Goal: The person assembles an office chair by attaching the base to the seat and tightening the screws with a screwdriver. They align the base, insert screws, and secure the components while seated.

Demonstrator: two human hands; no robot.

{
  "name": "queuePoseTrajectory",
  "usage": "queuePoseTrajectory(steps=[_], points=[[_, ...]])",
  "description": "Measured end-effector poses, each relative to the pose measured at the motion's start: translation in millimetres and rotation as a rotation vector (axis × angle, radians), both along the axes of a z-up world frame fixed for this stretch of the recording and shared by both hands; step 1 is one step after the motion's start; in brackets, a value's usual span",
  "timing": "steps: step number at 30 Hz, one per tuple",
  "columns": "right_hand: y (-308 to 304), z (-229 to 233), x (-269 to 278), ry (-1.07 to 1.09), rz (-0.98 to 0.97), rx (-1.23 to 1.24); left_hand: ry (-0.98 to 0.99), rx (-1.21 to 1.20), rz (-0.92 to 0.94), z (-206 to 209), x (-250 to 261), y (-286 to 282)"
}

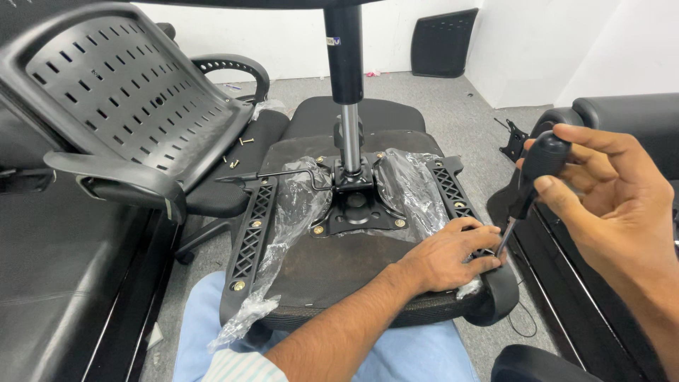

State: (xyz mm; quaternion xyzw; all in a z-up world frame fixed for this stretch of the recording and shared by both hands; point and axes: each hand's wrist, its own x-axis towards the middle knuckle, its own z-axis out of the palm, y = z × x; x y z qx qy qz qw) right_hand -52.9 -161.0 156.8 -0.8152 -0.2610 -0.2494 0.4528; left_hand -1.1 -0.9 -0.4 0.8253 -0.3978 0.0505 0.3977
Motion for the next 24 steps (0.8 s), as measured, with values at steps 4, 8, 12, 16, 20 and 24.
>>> queuePoseTrajectory(steps=[4, 8, 12, 16, 20, 24], points=[[-2, 0, 7, -0.068, -0.039, -0.061, 0.064, 0.054, 0.015, 6, -1, 0], [-2, -3, 11, -0.056, -0.044, -0.016, 0.075, 0.031, 0.018, 7, -2, 2], [-2, -5, 10, 0.018, 0.009, 0.09, 0.051, -0.007, 0.013, 6, -2, 1], [-3, -7, 8, 0.099, 0.028, 0.155, 0.038, -0.019, 0.007, 5, -2, 1], [-6, -4, 9, 0.068, 0.013, -0.018, 0.047, -0.013, 0.002, 6, -2, 2], [-5, -5, 20, 0.011, 0.034, -0.022, -0.009, -0.008, -0.009, 6, -3, 2]])
